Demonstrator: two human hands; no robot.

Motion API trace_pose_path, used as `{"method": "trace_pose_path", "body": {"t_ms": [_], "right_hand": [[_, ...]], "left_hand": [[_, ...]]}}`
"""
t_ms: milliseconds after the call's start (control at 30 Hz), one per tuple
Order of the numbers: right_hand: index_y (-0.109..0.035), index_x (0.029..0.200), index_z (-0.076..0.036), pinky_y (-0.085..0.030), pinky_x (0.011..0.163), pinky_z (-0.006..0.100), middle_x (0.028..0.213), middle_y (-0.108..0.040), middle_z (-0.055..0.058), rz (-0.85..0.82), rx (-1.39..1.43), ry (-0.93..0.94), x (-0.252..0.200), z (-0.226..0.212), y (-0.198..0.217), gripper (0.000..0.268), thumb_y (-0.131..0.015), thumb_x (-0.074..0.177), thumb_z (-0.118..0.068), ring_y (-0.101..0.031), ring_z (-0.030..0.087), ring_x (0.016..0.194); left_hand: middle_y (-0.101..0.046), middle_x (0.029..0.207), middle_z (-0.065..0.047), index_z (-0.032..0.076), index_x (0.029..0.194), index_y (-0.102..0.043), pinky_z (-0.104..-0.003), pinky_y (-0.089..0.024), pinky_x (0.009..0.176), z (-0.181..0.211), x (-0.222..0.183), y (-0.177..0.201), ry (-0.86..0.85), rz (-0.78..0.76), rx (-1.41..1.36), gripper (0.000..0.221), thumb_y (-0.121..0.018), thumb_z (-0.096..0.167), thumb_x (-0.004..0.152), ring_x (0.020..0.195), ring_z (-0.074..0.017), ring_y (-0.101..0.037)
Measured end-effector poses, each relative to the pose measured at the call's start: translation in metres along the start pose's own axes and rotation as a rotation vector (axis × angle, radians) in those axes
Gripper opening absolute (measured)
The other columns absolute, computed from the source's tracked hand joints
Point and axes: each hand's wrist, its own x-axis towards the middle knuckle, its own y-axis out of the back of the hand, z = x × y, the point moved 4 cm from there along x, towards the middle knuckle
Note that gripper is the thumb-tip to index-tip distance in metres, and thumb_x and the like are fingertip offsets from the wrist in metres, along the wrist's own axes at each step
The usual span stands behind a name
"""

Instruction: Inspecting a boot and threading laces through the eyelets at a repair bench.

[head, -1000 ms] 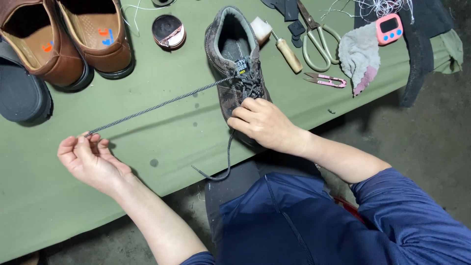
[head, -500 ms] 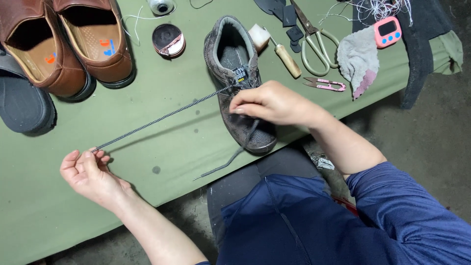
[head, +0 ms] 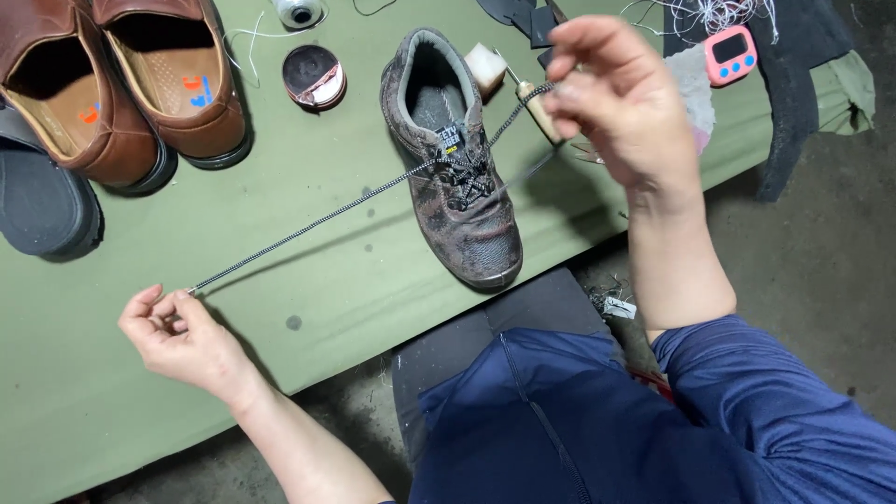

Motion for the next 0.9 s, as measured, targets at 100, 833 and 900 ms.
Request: {"method": "trace_pose_path", "body": {"t_ms": [100, 833, 900], "right_hand": [[-0.056, 0.131, -0.011, -0.049, 0.060, 0.014, 0.110, -0.059, 0.003, 0.084, -0.008, 0.061, -0.007, -0.015, -0.002, 0.023, -0.059, 0.110, -0.001, -0.063, 0.008, 0.085], [-0.078, 0.107, 0.000, -0.047, 0.070, 0.032, 0.091, -0.071, 0.013, -0.234, -0.487, 0.128, -0.030, 0.025, 0.021, 0.014, -0.072, 0.096, 0.003, -0.058, 0.014, 0.076], [-0.077, 0.108, 0.000, -0.046, 0.070, 0.031, 0.091, -0.070, 0.013, -0.150, -0.520, 0.158, -0.027, 0.028, 0.022, 0.013, -0.072, 0.097, 0.004, -0.057, 0.013, 0.076]], "left_hand": [[-0.061, 0.097, -0.009, 0.000, 0.116, -0.058, -0.031, -0.043, 0.071, 0.045, -0.003, -0.004, -0.190, -0.016, 0.260, 0.028, -0.059, -0.011, 0.091, 0.085, -0.0173, -0.058], [-0.067, 0.079, -0.003, 0.011, 0.102, -0.074, -0.035, -0.047, 0.090, 0.171, -0.056, -0.125, -0.273, -0.725, -0.239, 0.013, -0.062, 0.015, 0.106, 0.084, -0.0209, -0.058], [-0.069, 0.096, -0.003, 0.011, 0.102, -0.072, -0.040, -0.044, 0.094, 0.177, -0.059, -0.128, -0.424, -0.630, -0.126, 0.007, -0.065, 0.011, 0.105, 0.098, -0.0263, -0.061]]}}
